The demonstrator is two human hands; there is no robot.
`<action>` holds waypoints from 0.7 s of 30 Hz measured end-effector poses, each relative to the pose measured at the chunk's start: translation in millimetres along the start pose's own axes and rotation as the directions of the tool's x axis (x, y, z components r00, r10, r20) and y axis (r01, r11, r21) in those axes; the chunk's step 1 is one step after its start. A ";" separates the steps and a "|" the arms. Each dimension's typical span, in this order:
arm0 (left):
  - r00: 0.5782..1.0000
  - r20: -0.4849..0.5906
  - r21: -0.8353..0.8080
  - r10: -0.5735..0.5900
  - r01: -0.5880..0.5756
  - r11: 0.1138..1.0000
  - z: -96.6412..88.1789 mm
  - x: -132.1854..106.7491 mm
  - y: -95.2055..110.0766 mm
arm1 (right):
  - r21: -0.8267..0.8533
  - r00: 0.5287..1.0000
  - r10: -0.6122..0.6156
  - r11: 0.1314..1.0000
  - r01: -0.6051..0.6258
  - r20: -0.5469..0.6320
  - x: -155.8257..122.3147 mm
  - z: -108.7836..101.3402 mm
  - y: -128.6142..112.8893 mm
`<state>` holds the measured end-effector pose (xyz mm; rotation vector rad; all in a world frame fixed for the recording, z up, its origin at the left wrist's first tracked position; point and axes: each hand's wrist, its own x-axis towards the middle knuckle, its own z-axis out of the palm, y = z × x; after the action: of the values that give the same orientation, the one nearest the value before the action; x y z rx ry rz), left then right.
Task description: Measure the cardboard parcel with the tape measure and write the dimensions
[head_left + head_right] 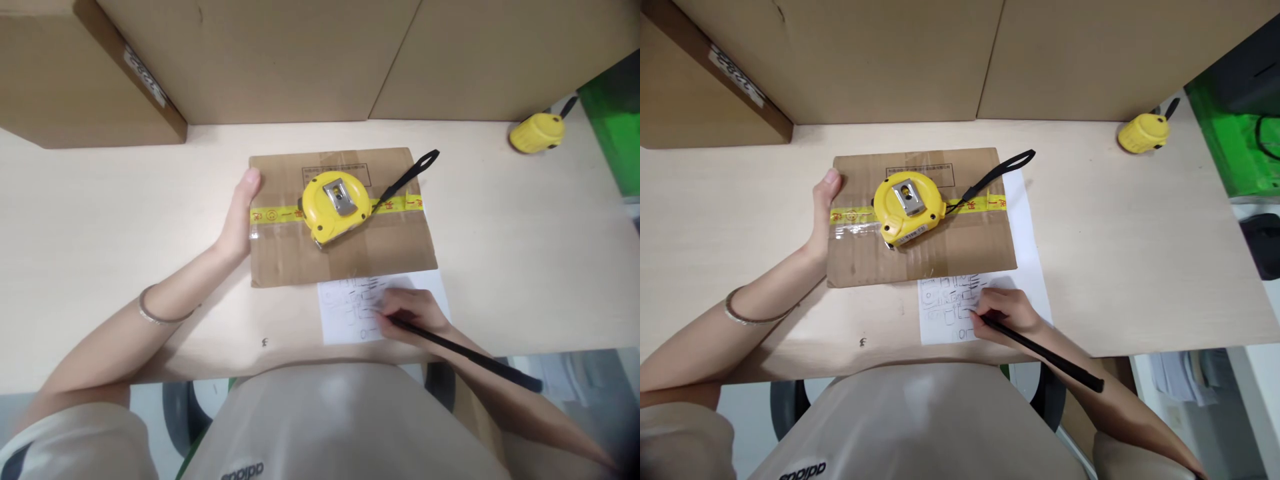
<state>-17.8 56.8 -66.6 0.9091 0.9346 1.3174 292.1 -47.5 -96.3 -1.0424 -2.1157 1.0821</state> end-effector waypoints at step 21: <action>1.000 0.024 -0.017 -0.013 0.013 1.000 -0.1 2.6 3.0 | -0.027 0.996 0.085 0.996 -0.084 0.013 2.4 7.5 -3.6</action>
<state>-18.9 59.5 -64.0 0.9028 0.9082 1.2990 283.8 -50.1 -97.0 -1.1495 -2.1189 1.1064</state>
